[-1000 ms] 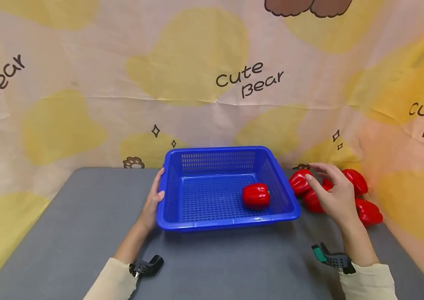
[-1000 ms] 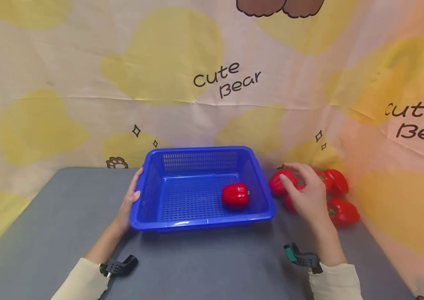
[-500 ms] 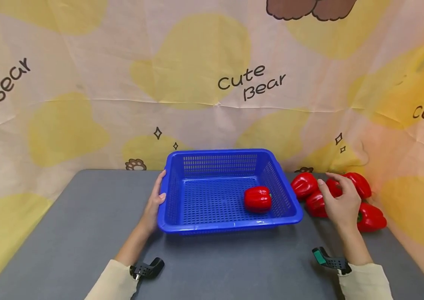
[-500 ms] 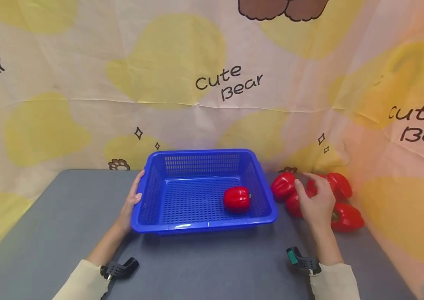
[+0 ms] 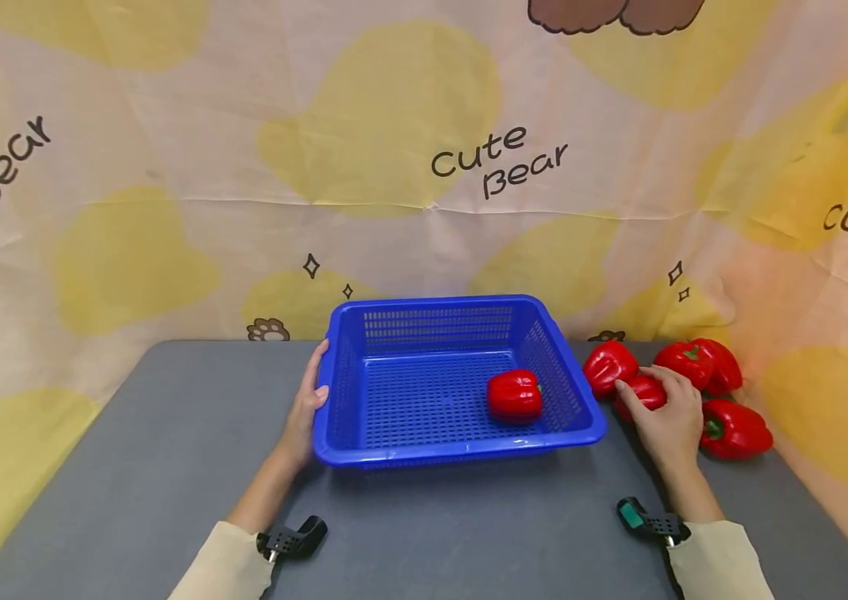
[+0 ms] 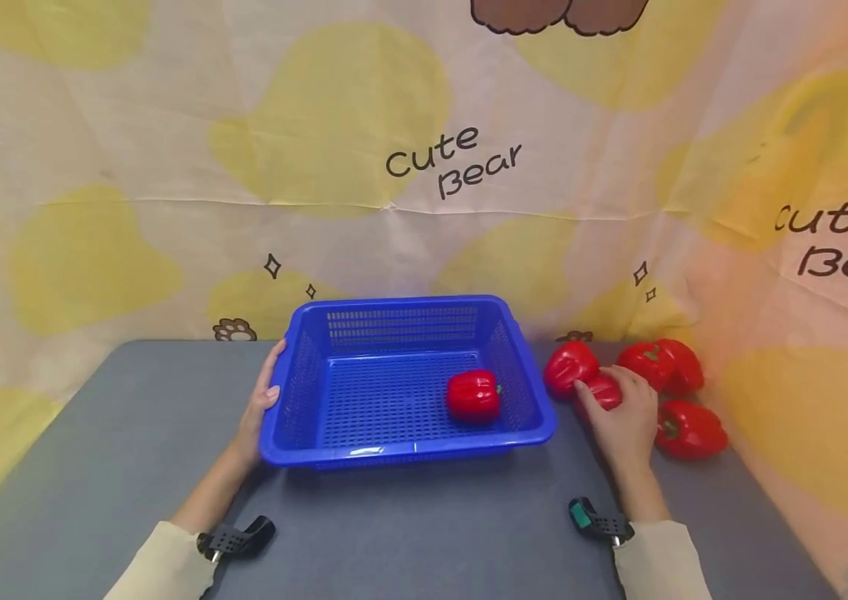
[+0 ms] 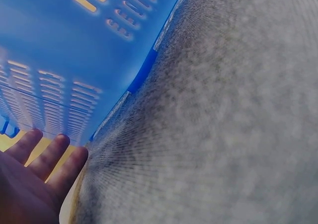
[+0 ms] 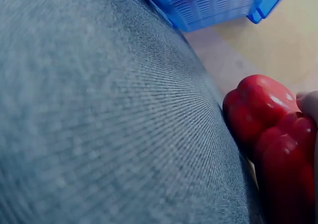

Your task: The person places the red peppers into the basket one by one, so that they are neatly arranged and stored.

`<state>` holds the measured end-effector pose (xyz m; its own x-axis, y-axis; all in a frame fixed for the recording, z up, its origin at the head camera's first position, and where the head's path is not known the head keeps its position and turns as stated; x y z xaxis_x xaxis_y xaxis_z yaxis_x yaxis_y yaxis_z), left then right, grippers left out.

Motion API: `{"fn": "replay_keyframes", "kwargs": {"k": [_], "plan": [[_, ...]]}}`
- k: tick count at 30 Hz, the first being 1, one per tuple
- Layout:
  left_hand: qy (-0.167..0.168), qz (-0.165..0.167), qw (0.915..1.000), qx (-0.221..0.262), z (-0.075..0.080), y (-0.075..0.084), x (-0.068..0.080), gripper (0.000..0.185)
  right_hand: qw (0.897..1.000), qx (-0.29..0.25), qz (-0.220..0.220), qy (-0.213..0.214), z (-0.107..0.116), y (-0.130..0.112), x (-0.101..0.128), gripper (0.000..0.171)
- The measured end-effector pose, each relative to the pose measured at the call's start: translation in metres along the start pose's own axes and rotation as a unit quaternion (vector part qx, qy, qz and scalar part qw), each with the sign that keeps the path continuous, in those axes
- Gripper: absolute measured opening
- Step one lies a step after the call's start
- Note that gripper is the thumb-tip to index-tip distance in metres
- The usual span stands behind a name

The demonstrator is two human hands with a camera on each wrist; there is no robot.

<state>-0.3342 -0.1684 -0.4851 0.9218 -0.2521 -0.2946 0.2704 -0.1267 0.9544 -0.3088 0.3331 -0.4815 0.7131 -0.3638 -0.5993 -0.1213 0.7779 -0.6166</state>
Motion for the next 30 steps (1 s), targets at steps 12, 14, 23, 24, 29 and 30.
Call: {"fn": "replay_keyframes", "kwargs": {"k": [12, 14, 23, 24, 29, 30], "plan": [[0.004, 0.006, 0.9998, -0.017, 0.0039, -0.0003, 0.0009, 0.071, 0.999, 0.005, -0.016, -0.030, -0.0045, -0.0017, 0.0009, 0.052], [0.006, 0.006, 0.9998, -0.017, 0.0042, -0.0004, 0.0016, 0.071, 0.999, 0.005, -0.016, -0.044, -0.0046, -0.0025, 0.0004, 0.055], [0.001, 0.006, 0.9998, -0.018, 0.0026, -0.0002, 0.0010, 0.071, 0.998, 0.018, -0.020, -0.055, -0.0020, -0.0026, 0.0034, 0.049], [0.000, 0.007, 0.9998, -0.020, 0.0023, -0.0003, 0.0011, 0.071, 0.998, 0.019, -0.022, -0.053, -0.0016, -0.0030, 0.0040, 0.049], [-0.001, 0.003, 0.9996, -0.029, 0.0017, -0.0020, 0.0013, 0.071, 0.998, 0.023, -0.043, -0.029, 0.0000, -0.0043, 0.0060, 0.050], [-0.003, 0.001, 0.9996, -0.028, 0.0017, -0.0021, 0.0012, 0.071, 0.998, 0.025, -0.052, -0.025, 0.0004, -0.0043, 0.0059, 0.050]]}}
Point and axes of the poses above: each hand's wrist, its own x-axis away from the middle knuckle, its own z-axis out of the back of the hand, y = z × x, the point moved 2 cm from there along -x, towards the middle knuckle, and after that the axes turned 2 degrees about z, right-handed, at the moved point
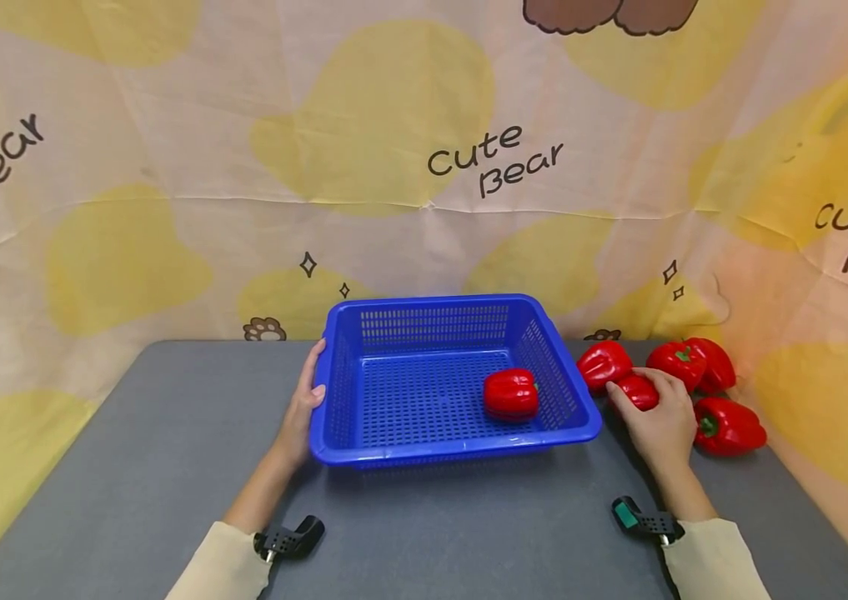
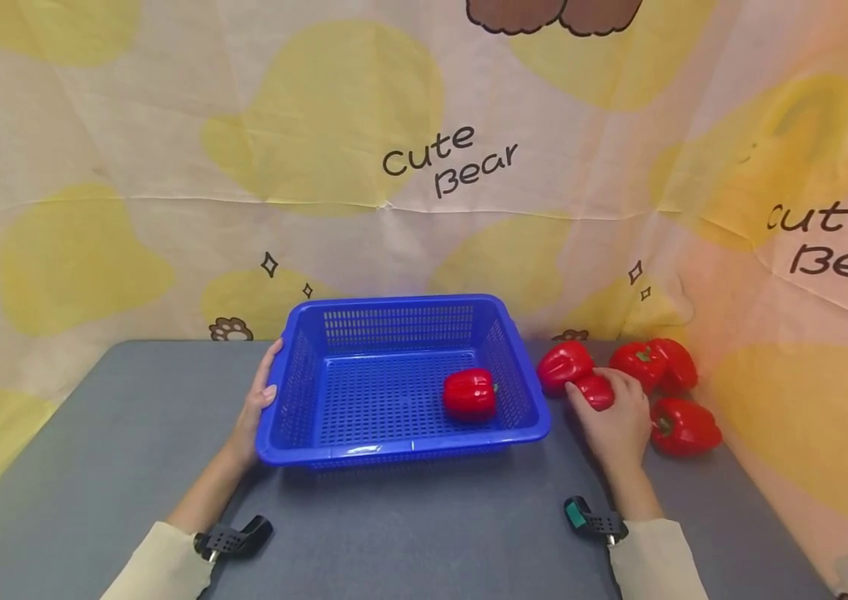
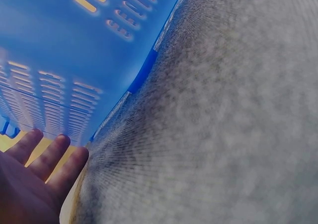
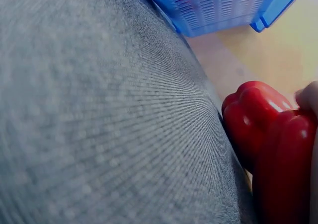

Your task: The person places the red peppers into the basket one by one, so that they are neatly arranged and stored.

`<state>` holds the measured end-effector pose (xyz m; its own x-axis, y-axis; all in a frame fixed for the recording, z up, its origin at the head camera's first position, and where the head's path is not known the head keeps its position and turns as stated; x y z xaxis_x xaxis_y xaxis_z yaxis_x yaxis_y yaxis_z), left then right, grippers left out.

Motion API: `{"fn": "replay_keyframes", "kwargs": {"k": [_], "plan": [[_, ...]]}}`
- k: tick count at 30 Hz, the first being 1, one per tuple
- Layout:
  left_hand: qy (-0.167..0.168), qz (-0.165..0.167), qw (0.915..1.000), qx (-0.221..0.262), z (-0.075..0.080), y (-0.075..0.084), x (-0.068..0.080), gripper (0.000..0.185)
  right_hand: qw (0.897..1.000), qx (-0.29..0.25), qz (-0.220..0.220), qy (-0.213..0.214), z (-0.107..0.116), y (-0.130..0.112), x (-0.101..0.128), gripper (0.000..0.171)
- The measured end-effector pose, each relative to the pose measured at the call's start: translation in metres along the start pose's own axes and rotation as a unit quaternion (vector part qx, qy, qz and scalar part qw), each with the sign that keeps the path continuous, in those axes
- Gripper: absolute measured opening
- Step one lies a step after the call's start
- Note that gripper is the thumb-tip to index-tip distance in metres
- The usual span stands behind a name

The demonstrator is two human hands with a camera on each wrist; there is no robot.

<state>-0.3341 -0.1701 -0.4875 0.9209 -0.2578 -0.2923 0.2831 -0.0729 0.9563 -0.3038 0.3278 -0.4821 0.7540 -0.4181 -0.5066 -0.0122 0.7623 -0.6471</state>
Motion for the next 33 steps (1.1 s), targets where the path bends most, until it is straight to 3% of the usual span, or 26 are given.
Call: {"fn": "replay_keyframes", "kwargs": {"k": [12, 19, 33], "plan": [[0.006, 0.001, 0.9999, -0.012, -0.0003, -0.0007, -0.0015, 0.072, 0.995, -0.046, -0.062, 0.070, 0.0044, 0.0021, -0.0012, 0.042], [0.005, -0.004, 1.0000, -0.005, 0.0006, -0.0010, -0.0018, 0.071, 0.991, -0.059, -0.089, 0.080, 0.0055, 0.0022, -0.0029, 0.037], [0.006, -0.005, 0.9999, -0.012, 0.0005, -0.0011, -0.0012, 0.072, 0.990, -0.060, -0.056, 0.112, 0.0054, 0.0029, -0.0017, 0.038]]}}
Point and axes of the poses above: each hand's wrist, its own x-axis away from the middle knuckle, its own z-axis out of the back of the hand, y = z × x, the point moved 2 cm from there along -x, towards the middle knuckle, and after that the axes turned 2 degrees about z, right-handed, at the moved point
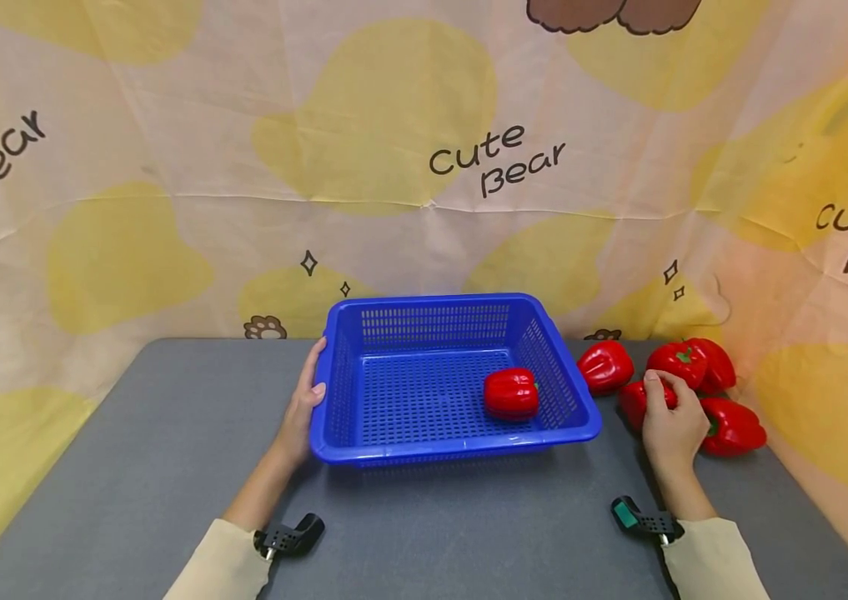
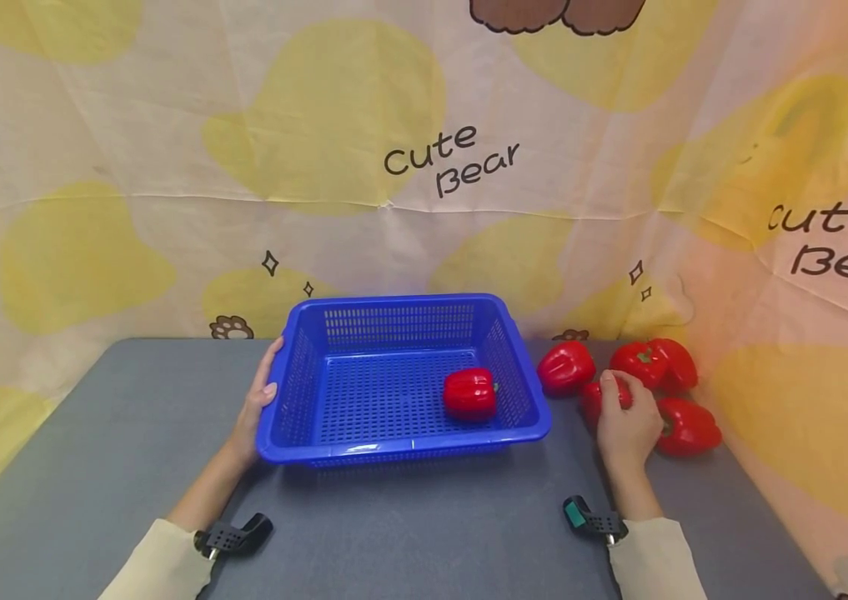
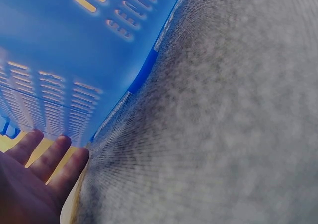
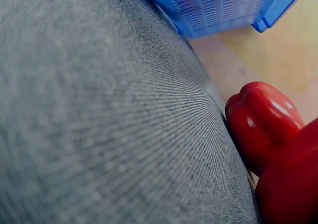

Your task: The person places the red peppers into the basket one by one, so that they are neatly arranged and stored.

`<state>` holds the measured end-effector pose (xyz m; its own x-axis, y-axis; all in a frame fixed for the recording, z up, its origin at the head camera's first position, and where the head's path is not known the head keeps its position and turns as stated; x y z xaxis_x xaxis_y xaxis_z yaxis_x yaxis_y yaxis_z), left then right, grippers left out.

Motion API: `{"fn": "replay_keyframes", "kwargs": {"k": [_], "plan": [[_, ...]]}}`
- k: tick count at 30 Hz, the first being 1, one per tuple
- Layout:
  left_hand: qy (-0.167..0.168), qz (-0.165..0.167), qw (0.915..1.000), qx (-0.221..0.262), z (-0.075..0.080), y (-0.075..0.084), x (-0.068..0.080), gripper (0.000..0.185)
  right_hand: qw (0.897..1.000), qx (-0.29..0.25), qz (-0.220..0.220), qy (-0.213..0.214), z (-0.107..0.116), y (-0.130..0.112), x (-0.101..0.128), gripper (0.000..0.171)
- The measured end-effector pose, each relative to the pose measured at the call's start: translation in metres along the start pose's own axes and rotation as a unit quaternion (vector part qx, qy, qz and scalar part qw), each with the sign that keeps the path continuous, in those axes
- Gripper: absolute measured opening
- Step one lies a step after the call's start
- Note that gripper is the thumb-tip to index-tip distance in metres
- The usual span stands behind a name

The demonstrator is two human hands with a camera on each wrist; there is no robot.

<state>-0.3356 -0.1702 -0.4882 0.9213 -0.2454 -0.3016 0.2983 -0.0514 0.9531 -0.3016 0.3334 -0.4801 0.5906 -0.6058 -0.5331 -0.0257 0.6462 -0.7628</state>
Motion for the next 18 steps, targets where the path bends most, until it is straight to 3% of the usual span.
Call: {"fn": "replay_keyframes", "kwargs": {"k": [4, 8, 18], "plan": [[0.002, 0.003, 1.0000, -0.003, -0.0002, 0.0005, -0.0003, 0.072, 1.000, 0.001, -0.023, -0.014, -0.0010, 0.0019, 0.0000, 0.041], [0.003, 0.006, 1.0000, -0.002, 0.0001, 0.0001, 0.0000, 0.072, 0.997, 0.011, -0.047, -0.053, -0.0037, 0.0035, 0.0007, 0.050], [0.002, 0.007, 1.0000, -0.002, -0.0004, -0.0011, -0.0001, 0.071, 0.990, -0.007, -0.067, -0.126, -0.0063, 0.0021, 0.0024, 0.070]]}}
Point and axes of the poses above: each hand's wrist, its own x-axis away from the middle knuckle, its own z-axis out of the back of the hand, y = z × x, the point moved 2 cm from there along -x, towards the middle knuckle, and after that the axes turned 2 degrees about z, right-handed, at the moved point
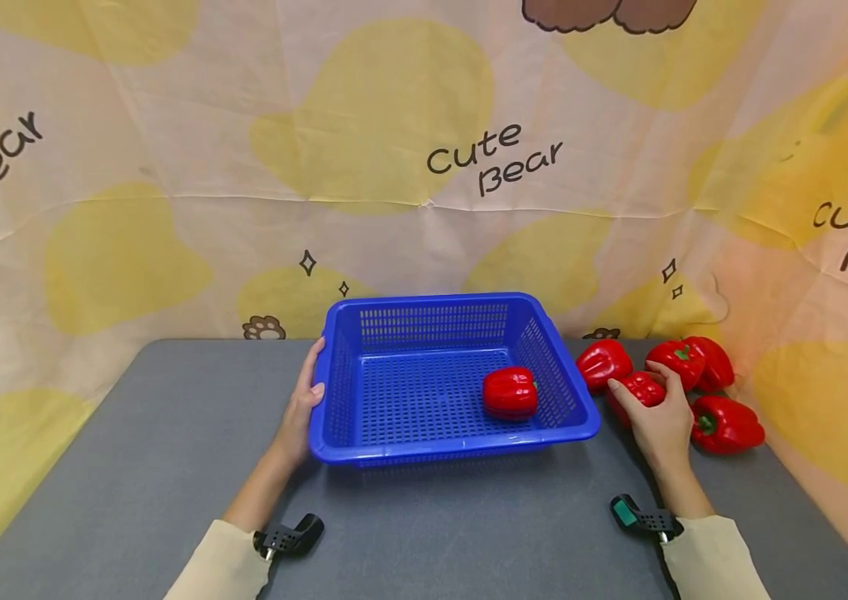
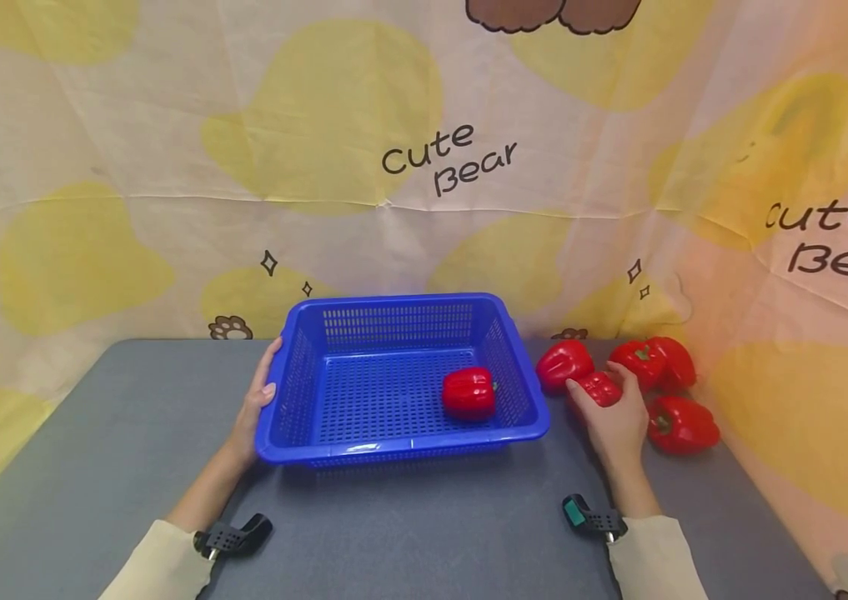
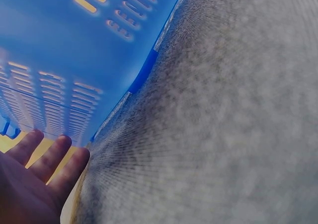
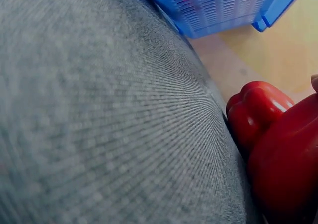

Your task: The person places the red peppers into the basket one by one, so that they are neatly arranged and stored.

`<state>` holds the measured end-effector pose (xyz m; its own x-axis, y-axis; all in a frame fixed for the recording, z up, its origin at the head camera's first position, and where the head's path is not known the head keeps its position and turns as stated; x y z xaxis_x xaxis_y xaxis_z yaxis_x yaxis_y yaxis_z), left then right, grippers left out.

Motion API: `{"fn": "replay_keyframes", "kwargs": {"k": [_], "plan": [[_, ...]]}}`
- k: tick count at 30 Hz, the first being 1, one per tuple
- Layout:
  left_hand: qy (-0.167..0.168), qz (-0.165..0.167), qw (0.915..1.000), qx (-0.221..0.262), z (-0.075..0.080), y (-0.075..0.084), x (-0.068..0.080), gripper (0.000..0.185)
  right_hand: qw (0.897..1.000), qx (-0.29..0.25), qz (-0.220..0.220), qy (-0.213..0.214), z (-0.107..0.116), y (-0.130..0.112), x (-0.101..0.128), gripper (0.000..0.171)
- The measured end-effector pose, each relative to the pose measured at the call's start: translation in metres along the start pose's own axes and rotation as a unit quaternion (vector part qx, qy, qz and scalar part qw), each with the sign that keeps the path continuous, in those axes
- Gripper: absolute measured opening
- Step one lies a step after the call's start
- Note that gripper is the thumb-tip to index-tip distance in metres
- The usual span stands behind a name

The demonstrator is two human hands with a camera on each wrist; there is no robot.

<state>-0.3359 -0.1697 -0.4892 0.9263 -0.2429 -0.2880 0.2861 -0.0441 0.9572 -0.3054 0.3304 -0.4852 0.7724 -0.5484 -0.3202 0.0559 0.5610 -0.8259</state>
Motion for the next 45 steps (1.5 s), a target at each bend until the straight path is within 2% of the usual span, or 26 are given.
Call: {"fn": "replay_keyframes", "kwargs": {"k": [13, 17, 21, 24, 27, 30, 33, 36, 40, 42, 45], "plan": [[0.001, 0.003, 1.0000, 0.007, 0.000, 0.001, 0.000, 0.071, 1.000, -0.002, 0.001, 0.000, -0.001, -0.004, 0.001, 0.072], [0.004, 0.004, 0.9999, 0.013, 0.000, 0.001, -0.001, 0.071, 1.000, 0.010, 0.013, 0.011, 0.000, -0.005, 0.001, 0.066], [0.004, 0.002, 0.9999, 0.015, 0.001, 0.000, -0.001, 0.070, 0.998, 0.033, 0.044, 0.029, 0.001, -0.008, 0.003, 0.059], [0.002, 0.002, 0.9999, 0.014, 0.001, 0.000, -0.001, 0.070, 0.996, 0.024, 0.062, 0.061, 0.001, -0.006, 0.004, 0.053], [0.002, 0.003, 0.9999, 0.015, 0.001, -0.001, -0.001, 0.070, 0.993, -0.007, 0.077, 0.090, 0.001, -0.004, 0.005, 0.043], [0.002, 0.005, 0.9999, 0.013, 0.000, 0.000, -0.001, 0.070, 0.991, -0.010, 0.095, 0.092, 0.001, -0.003, 0.005, 0.034], [0.005, 0.006, 0.9999, 0.014, 0.000, 0.001, -0.002, 0.070, 0.992, 0.003, 0.106, 0.073, 0.000, -0.006, 0.003, 0.031], [0.007, 0.008, 0.9998, 0.017, 0.000, 0.001, -0.002, 0.069, 0.996, 0.012, 0.083, 0.041, 0.003, -0.009, 0.001, 0.034], [0.001, 0.011, 0.9997, 0.023, -0.001, 0.001, -0.002, 0.069, 0.996, 0.061, 0.050, -0.045, 0.014, -0.014, -0.003, 0.047], [-0.002, 0.010, 0.9996, 0.026, -0.001, 0.001, -0.002, 0.069, 0.988, 0.096, 0.052, -0.108, 0.021, -0.017, -0.006, 0.055], [-0.001, 0.008, 0.9996, 0.027, -0.001, 0.002, -0.001, 0.069, 0.968, 0.139, 0.067, -0.199, 0.031, -0.022, -0.012, 0.065]]}}
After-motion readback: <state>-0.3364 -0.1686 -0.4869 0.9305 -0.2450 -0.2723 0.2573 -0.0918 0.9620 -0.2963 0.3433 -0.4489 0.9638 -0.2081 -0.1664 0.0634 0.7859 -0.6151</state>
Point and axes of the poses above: each hand's wrist, its own x-axis away from the middle knuckle, its own z-axis out of the back of the hand, y = z × x, the point moved 2 cm from there along -x, towards the middle knuckle, and after that the axes turned 2 degrees about z, right-handed, at the moved point
